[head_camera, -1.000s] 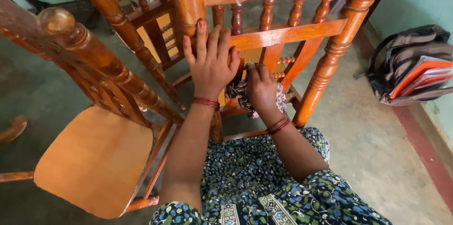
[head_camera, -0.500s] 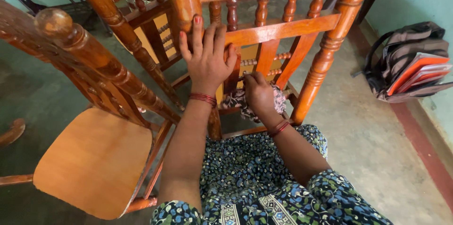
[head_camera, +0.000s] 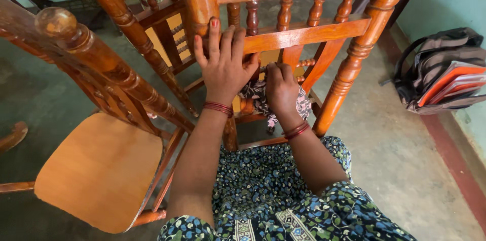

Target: The person wipes the backrest of a wooden chair using a patterned cloth. They systematically clean the vertical spindles and horizontal rails, moving from the center outward and then to the top rail.

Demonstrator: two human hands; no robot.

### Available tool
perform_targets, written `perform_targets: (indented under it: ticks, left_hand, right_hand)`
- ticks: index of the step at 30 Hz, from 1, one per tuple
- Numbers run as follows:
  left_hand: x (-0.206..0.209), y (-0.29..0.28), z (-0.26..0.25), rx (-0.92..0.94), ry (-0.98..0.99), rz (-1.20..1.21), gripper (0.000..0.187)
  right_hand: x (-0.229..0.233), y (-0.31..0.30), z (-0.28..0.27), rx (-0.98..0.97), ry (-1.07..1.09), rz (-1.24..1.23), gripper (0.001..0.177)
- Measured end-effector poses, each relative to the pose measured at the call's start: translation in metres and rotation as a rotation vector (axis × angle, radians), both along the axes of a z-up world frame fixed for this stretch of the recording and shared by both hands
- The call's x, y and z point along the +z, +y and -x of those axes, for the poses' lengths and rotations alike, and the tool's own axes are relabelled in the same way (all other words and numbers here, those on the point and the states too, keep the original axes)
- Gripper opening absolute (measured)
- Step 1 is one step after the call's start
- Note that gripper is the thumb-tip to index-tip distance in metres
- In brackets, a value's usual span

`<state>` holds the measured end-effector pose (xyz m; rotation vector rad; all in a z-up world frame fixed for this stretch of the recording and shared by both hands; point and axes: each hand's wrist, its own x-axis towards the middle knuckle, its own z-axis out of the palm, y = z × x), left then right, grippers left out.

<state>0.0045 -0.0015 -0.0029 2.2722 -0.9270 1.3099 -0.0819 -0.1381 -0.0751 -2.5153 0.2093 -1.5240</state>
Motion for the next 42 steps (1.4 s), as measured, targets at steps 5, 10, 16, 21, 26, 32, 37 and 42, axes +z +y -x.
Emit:
perform_targets:
  ticks: [5,10,16,21,26,32,37,42]
  left_hand:
    - [0.000,-0.001,0.001,0.004,0.001,0.001,0.051]
    - [0.000,-0.001,0.002,0.005,0.000,0.010,0.052]
    - [-0.001,0.000,0.000,-0.008,0.006,0.007,0.052]
    - [-0.002,-0.002,-0.001,-0.014,-0.031,0.020,0.050]
    - [-0.001,-0.001,-0.001,0.012,-0.036,-0.015,0.051]
    - [-0.006,0.001,0.009,0.024,0.003,-0.036,0.052]
    - [-0.011,-0.001,0.017,0.023,-0.011,0.007,0.051]
    - [-0.015,-0.009,0.017,0.172,-0.061,-0.057,0.043]
  right_hand:
    - [0.002,-0.001,0.001,0.018,0.025,-0.058,0.017]
    - [0.005,-0.003,-0.009,0.006,0.123,-0.043,0.015]
    - [-0.054,-0.014,0.014,0.114,0.038,-0.126,0.017]
    - [-0.113,-0.033,0.038,0.114,0.296,-0.352,0.015]
    - [-0.066,-0.052,0.050,0.067,0.236,-0.522,0.014]
    - [0.060,-0.084,0.039,-0.004,-0.468,-0.107,0.023]
    - [0.085,-0.094,-0.015,-0.075,-0.326,-0.096,0.052]
    - [0.028,-0.029,-0.017,0.089,-0.088,0.055,0.081]
